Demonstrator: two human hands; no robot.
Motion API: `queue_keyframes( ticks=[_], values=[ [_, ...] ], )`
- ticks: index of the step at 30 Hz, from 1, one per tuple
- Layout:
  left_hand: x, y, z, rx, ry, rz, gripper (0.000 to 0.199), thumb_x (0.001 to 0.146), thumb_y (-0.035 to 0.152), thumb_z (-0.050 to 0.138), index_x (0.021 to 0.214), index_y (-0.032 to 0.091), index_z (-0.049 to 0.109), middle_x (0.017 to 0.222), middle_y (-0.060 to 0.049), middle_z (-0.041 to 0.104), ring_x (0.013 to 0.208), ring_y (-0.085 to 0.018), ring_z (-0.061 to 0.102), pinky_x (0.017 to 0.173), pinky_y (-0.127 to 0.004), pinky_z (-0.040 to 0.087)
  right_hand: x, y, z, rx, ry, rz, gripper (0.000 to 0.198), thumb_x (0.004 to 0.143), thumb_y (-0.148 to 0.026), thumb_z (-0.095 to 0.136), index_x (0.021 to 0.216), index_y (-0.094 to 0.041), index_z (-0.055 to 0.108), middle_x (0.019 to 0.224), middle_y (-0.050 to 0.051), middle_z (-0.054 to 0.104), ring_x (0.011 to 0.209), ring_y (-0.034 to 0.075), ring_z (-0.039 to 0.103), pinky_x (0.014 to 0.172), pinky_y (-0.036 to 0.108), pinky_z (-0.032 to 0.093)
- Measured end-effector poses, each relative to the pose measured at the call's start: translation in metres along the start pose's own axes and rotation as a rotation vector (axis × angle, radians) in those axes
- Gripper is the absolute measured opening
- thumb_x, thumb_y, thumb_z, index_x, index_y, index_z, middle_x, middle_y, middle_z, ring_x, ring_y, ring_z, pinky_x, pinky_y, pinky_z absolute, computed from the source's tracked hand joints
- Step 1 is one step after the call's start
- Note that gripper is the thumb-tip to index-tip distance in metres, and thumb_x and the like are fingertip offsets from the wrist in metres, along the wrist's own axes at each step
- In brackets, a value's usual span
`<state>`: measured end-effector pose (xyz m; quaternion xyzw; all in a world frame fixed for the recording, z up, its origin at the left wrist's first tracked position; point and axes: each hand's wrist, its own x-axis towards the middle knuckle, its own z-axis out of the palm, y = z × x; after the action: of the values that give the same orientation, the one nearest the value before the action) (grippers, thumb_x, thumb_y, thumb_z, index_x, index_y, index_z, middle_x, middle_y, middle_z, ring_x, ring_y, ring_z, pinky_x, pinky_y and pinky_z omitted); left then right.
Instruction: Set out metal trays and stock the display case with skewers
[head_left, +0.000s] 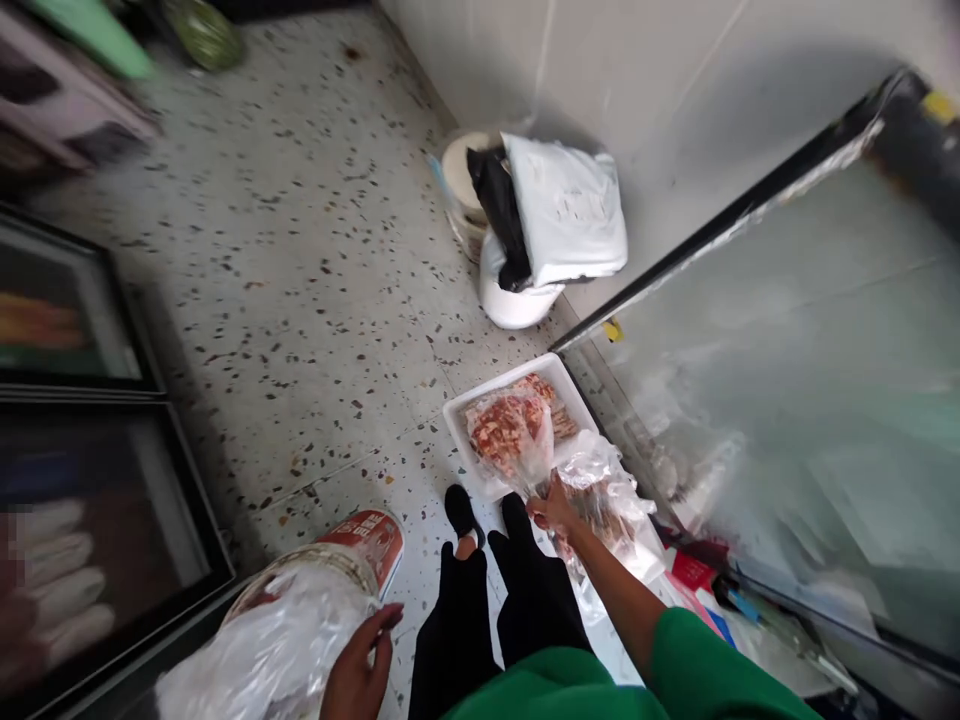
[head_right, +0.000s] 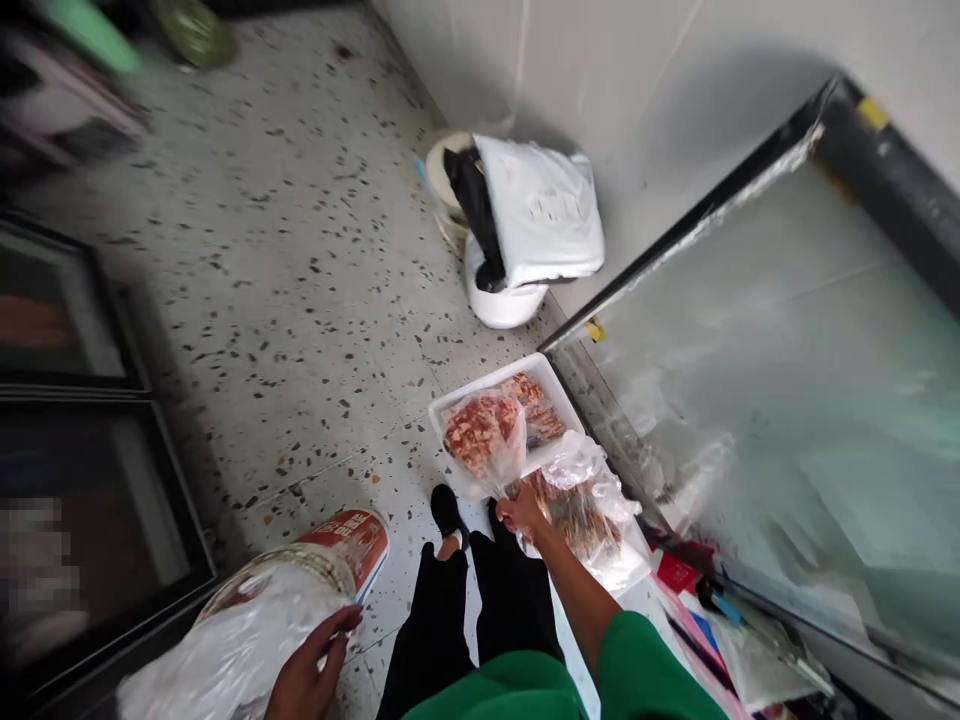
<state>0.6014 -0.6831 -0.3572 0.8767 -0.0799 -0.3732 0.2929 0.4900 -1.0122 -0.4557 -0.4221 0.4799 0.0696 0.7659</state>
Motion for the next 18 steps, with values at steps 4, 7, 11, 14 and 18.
queue_keyframes(
  ticks=[4,7,11,14,18],
  values=[
    [-0.03,0.066,-0.016,-0.01,0.181,0.231,0.029,0.084,0.033,0.045,0.102,0.019,0.064,0.098,-0.007,0.069,0.091,-0.022,0.065,0.085,-0.039,0.053,-0.075,-0.076,0.041,-0.215,-0.23,-0.142,0.014,0.053,-0.017,0.057,0.064,-0.018,0.047,0.041,-0.01,0.038,0.033,0.003,0.028,0.034,0.017,0.019],
    [-0.077,0.128,-0.031,-0.019,0.384,0.486,0.025,0.088,0.024,0.046,0.108,0.02,0.061,0.096,-0.007,0.068,0.09,-0.018,0.064,0.081,-0.033,0.053,-0.133,-0.125,0.081,-0.322,-0.438,-0.224,0.018,0.058,-0.028,0.063,0.059,-0.017,0.049,0.042,-0.007,0.041,0.034,0.003,0.029,0.035,0.018,0.02],
    [-0.153,0.201,-0.046,0.006,0.726,0.695,0.026,0.087,0.014,0.052,0.112,0.02,0.057,0.098,-0.007,0.067,0.093,-0.017,0.061,0.084,-0.032,0.05,-0.216,-0.165,0.137,-0.311,-0.772,-0.309,0.037,0.072,-0.051,0.055,0.06,-0.016,0.052,0.042,-0.003,0.045,0.032,0.005,0.03,0.035,0.02,0.019],
    [-0.203,0.231,-0.055,0.046,1.007,0.651,0.025,0.085,0.016,0.057,0.11,0.019,0.057,0.095,-0.006,0.067,0.09,-0.017,0.06,0.083,-0.032,0.049,-0.274,-0.174,0.176,-0.336,-0.896,-0.327,0.043,0.079,-0.056,0.05,0.061,-0.017,0.051,0.039,-0.005,0.04,0.031,0.006,0.03,0.034,0.021,0.02],
    [-0.259,0.233,-0.065,-0.018,1.298,0.351,0.017,0.082,0.028,0.062,0.095,0.017,0.062,0.084,-0.005,0.066,0.083,-0.019,0.059,0.079,-0.033,0.048,-0.34,-0.154,0.218,-0.364,-0.984,-0.276,0.04,0.078,-0.057,0.055,0.066,-0.02,0.045,0.041,-0.008,0.037,0.03,0.007,0.031,0.032,0.021,0.021]
  ],
)
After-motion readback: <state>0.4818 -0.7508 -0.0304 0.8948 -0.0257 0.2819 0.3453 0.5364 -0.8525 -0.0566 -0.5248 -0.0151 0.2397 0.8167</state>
